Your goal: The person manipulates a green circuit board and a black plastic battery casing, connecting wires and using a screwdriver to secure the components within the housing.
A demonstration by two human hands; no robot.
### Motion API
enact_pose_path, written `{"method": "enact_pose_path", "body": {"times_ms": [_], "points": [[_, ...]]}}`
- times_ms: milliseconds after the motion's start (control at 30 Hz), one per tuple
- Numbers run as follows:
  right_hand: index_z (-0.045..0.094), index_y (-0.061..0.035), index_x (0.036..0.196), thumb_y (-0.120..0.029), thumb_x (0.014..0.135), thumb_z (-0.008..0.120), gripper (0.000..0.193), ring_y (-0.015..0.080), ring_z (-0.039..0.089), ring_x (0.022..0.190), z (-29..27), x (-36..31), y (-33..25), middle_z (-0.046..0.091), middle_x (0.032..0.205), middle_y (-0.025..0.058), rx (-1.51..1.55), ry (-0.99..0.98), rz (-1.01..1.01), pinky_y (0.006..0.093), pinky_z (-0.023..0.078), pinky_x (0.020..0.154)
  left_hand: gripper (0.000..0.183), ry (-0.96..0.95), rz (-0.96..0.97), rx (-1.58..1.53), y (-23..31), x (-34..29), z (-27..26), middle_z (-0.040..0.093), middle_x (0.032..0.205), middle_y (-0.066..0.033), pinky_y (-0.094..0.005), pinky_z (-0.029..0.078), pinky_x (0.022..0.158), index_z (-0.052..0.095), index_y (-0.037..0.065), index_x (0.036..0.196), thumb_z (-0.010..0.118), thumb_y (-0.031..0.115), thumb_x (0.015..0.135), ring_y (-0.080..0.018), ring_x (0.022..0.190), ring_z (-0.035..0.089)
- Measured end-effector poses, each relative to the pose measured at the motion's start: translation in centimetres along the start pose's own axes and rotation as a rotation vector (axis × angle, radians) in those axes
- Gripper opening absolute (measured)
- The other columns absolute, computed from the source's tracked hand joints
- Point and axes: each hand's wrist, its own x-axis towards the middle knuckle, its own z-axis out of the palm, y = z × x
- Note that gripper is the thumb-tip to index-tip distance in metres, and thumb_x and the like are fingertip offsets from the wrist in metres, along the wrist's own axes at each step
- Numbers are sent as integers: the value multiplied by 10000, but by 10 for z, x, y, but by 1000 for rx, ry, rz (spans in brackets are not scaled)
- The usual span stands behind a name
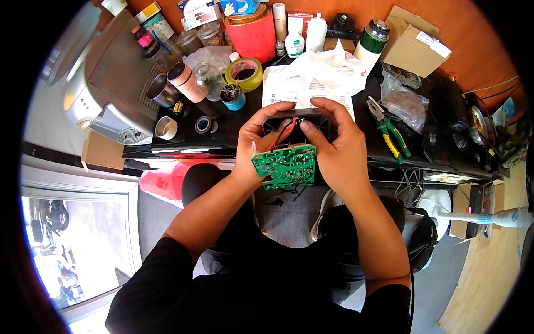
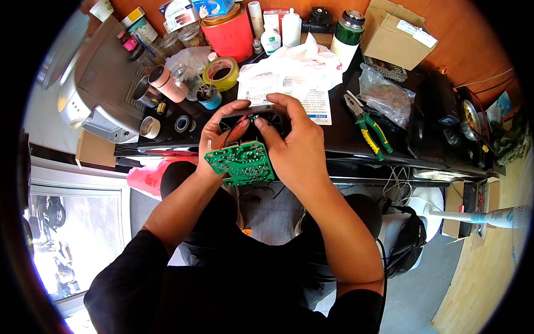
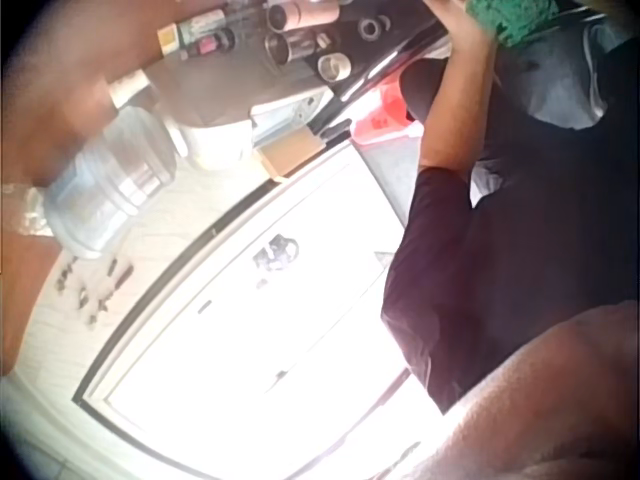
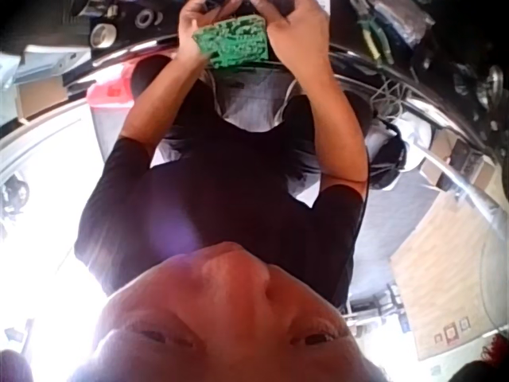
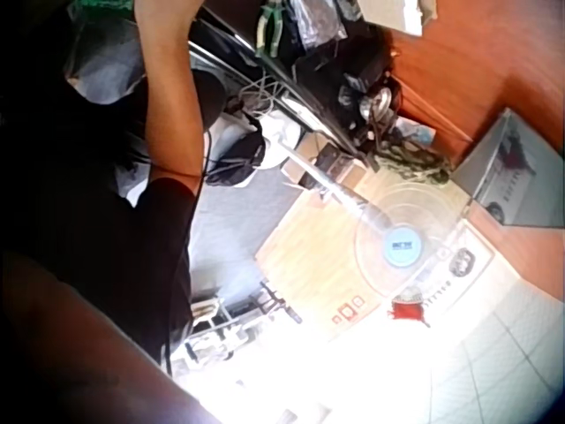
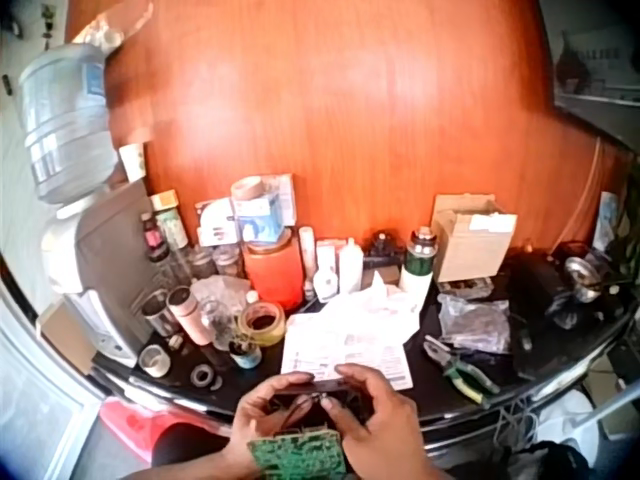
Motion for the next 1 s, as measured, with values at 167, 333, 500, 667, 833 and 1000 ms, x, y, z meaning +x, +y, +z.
{"method": "enact_pose_path", "body": {"times_ms": [167,333,500,667,833,1000], "points": [[620,-46,1222,-78,867,761,383,251,706,978,0,-1,-5,723,1055,194,82,-9,72,334,531,856,295,15,25,58,1,-3,2,687,1127,-80,-235,540,877,652,-1,1227,649,-63,938,-105,995,647],[624,-46,1201,-52,874,745,348,201,688,940,0,-2,-2,720,1048,168,120,-25,148,316,525,829,291,9,65,218,4,-2,2,690,1158,-82,-241,537,882,673,-9,1211,661,-66,926,-108,1013,645],[613,-17,1187,-41,873,744,341,186,675,957,-1,-1,-7,713,1062,154,82,-32,86,310,516,864,287,-1,37,162,4,-2,0,689,1163,-82,-245,538,883,670,-8,1211,651,-67,931,-113,1025,643],[579,-8,1189,-13,884,726,339,167,649,1004,1,-1,-7,692,1077,123,195,-99,74,293,495,905,277,-15,78,162,8,-4,-1,681,1159,-79,-253,537,892,665,4,1204,641,-67,938,-117,1037,635],[550,-16,1187,16,886,713,343,151,628,987,0,-2,-8,673,1053,101,217,-94,103,288,487,903,281,-37,104,164,8,-4,0,677,1149,-73,-257,521,925,669,11,1198,647,-70,930,-118,1058,620],[515,-32,1206,1,870,736,404,150,625,958,-1,-5,-11,659,1024,107,189,-65,107,286,490,874,314,-86,55,91,7,-3,-3,660,1169,-68,-254,516,931,643,5,1241,644,-63,935,-118,1069,617]]}}
